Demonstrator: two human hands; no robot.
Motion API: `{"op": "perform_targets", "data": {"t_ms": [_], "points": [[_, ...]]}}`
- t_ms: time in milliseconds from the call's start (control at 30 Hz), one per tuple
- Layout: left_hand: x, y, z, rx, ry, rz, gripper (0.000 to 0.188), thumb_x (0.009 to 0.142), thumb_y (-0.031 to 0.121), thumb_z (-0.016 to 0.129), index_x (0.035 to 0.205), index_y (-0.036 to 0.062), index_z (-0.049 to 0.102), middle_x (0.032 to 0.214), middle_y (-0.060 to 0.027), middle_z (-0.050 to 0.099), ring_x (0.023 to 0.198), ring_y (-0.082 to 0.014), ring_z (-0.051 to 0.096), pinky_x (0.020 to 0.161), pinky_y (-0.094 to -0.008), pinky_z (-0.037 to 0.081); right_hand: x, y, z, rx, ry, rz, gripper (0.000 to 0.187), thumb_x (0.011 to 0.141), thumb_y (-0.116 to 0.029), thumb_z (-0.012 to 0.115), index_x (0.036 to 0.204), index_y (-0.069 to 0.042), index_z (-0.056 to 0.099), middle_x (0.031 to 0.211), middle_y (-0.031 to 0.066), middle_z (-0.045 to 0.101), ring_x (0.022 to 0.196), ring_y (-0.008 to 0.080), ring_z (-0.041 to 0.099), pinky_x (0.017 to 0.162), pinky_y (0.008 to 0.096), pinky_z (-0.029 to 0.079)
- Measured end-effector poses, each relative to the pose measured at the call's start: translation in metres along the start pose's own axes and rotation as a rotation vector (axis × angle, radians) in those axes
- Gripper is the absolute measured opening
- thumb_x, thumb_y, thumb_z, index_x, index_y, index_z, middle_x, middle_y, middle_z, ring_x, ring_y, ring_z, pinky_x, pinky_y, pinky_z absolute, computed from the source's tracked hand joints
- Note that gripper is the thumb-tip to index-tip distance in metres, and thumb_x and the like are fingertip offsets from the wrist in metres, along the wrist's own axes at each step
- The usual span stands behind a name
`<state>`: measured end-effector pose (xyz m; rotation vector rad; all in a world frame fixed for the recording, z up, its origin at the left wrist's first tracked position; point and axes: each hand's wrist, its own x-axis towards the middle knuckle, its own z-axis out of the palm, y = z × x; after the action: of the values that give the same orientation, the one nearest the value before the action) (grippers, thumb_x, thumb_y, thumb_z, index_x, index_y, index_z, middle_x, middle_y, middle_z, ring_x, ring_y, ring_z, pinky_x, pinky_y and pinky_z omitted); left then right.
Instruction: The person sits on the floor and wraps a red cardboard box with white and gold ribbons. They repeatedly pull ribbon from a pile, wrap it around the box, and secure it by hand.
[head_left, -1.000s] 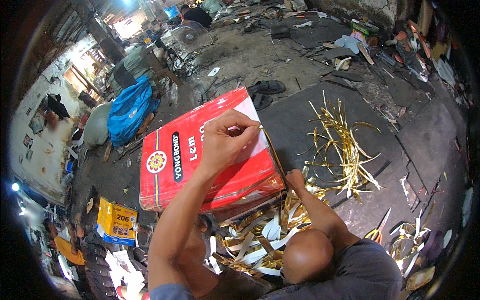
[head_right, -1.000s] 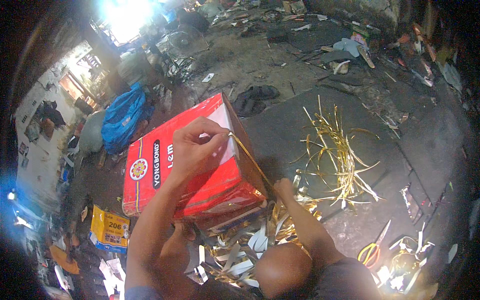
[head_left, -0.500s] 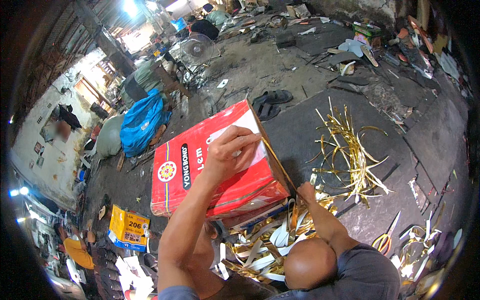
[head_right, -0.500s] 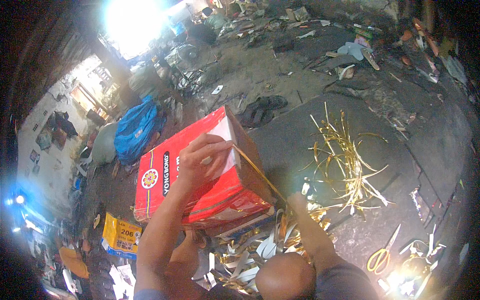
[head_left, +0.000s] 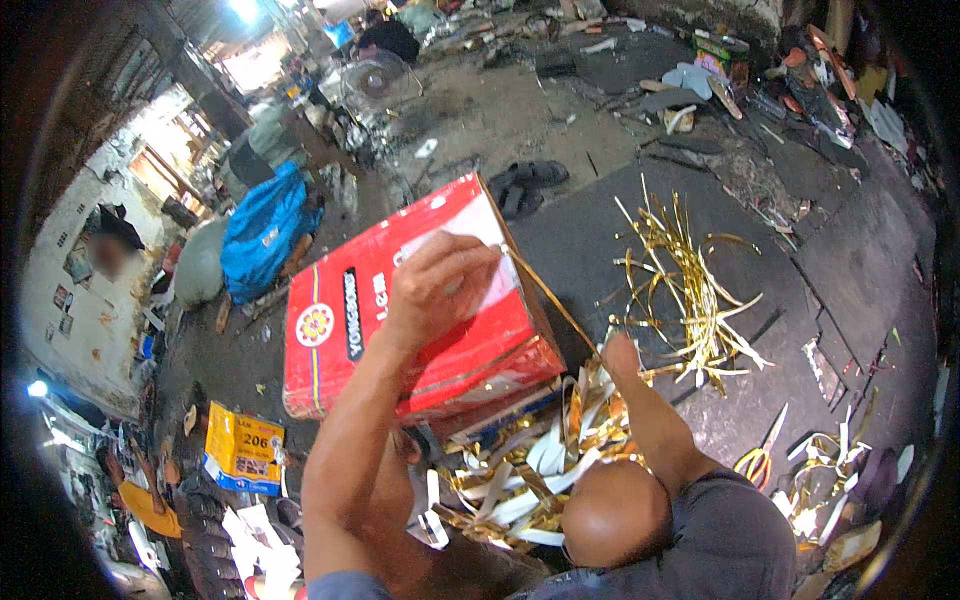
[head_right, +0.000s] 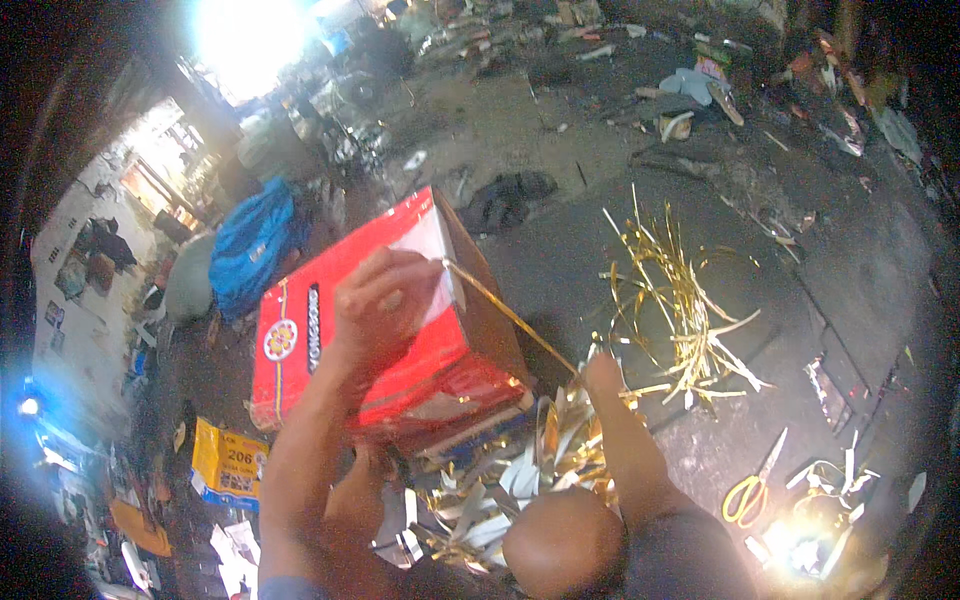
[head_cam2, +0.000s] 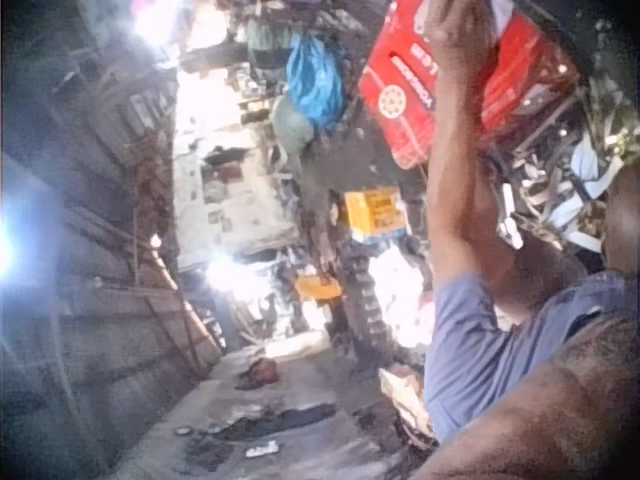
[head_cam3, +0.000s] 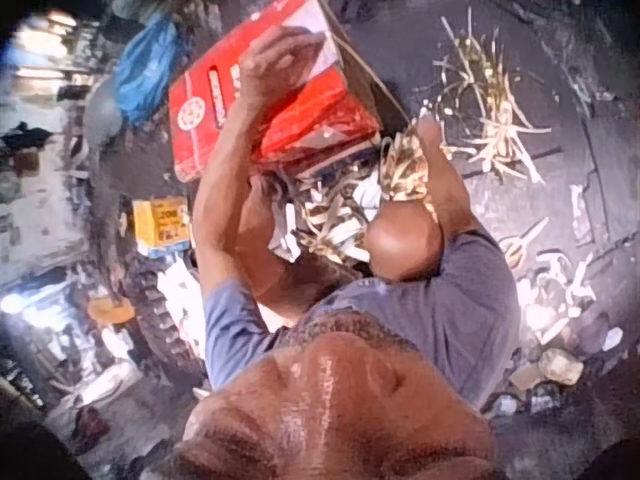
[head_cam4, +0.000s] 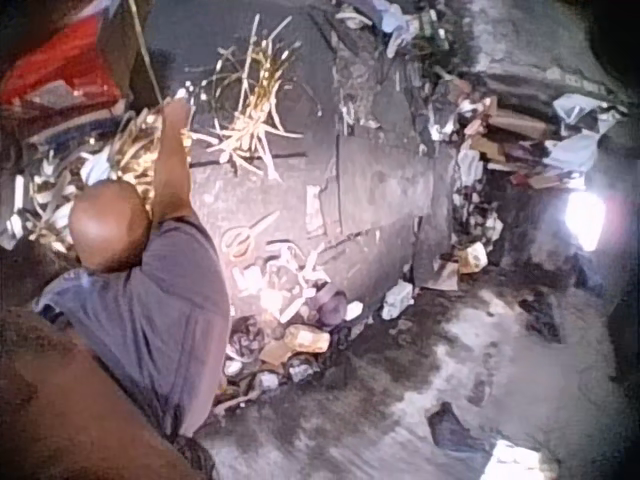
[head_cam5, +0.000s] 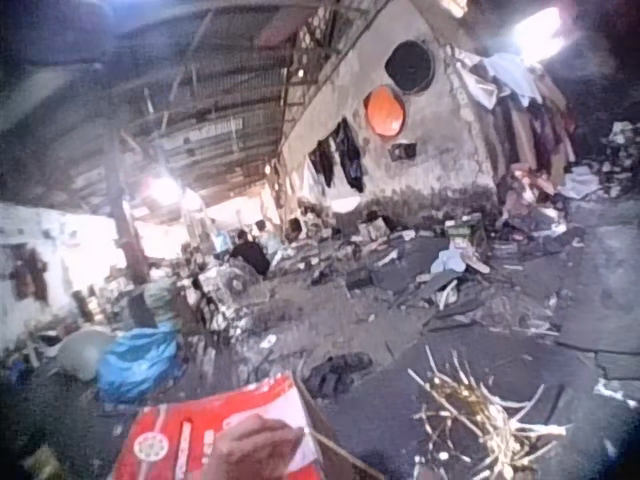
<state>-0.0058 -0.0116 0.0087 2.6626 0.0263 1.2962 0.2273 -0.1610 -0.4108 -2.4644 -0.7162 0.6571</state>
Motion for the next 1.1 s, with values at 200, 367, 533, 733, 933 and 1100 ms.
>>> {"op": "perform_targets", "data": {"t_ms": [200, 367, 533, 733, 933, 1100], "points": [[-0.012, 0.002, -0.002, -0.03, 0.019, -0.139, 0.015, 0.087, 0.0, 0.076, 0.1, 0.0079, 0.079, 0.092, -0.0084, 0.074, 0.078, -0.0186, 0.073, 0.068, -0.0292, 0.059, 0.004, 0.002, -0.012, -0.141, 0.055, -0.042, 0.026, 0.088, -0.02, 0.066, 0.1, 0.002, 0.07, 0.103, 0.0265, 0.073, 0.098, 0.0439, 0.073, 0.086, 0.0514, 0.059], [-0.007, 0.0, -0.001, -0.039, -0.056, -0.185, 0.027, 0.084, 0.002, 0.075, 0.11, 0.0056, 0.08, 0.1, -0.0113, 0.074, 0.091, -0.0252, 0.073, 0.083, -0.0322, 0.057, -0.014, -0.007, -0.036, -0.216, 0.098, -0.064, 0.042, 0.085, -0.023, 0.07, 0.11, 0.009, 0.06, 0.103, 0.0308, 0.072, 0.099, 0.0457, 0.072, 0.087, 0.0516, 0.059], [-0.012, -0.006, -0.018, -0.141, -0.232, -0.216, 0.039, 0.092, 0.028, 0.068, 0.122, 0.0051, 0.075, 0.126, -0.0161, 0.068, 0.128, -0.0321, 0.058, 0.11, -0.0497, 0.041, -0.019, -0.01, -0.034, -0.253, 0.088, -0.06, 0.037, 0.092, -0.021, 0.06, 0.115, 0.007, 0.055, 0.105, 0.0327, 0.072, 0.1, 0.0478, 0.072, 0.086, 0.0522, 0.059], [0.001, 0.029, -0.014, 0.212, -0.141, -0.156, 0.03, 0.092, 0.025, 0.07, 0.116, 0.0092, 0.077, 0.12, -0.0128, 0.07, 0.114, -0.0297, 0.061, 0.098, -0.0436, 0.045, -0.015, -0.002, -0.027, -0.344, 0.036, -0.129, 0.035, 0.096, -0.019, 0.054, 0.119, 0.006, 0.051, 0.102, 0.0319, 0.072, 0.097, 0.048, 0.072, 0.085, 0.0537, 0.058], [-0.037, 0.11, 0.015, 0.125, -0.142, 0.221, 0.016, 0.077, 0.025, 0.076, 0.085, 0.0114, 0.071, 0.082, -0.0037, 0.063, 0.076, -0.0213, 0.069, 0.057, -0.0348, 0.055, 0.042, 0.045, -0.056, 0.539, -0.081, 0.045, 0.01, 0.094, -0.014, 0.058, 0.1, -0.007, 0.062, 0.077, 0.0119, 0.057, 0.066, 0.0283, 0.06, 0.057, 0.0417, 0.046], [-0.142, 0.129, 0.111, 0.117, -0.992, -0.609, 0.051, 0.09, 0.05, 0.07, 0.096, 0.0001, 0.072, 0.085, -0.0192, 0.074, 0.068, -0.0321, 0.074, 0.06, -0.0432, 0.06, 0.022, 0.012, -0.206, 1.754, 0.713, 0.174, 0.018, 0.1, -0.021, 0.056, 0.096, -0.003, 0.055, 0.077, 0.0061, 0.047, 0.065, 0.0186, 0.048, 0.061, 0.036, 0.038]]}}
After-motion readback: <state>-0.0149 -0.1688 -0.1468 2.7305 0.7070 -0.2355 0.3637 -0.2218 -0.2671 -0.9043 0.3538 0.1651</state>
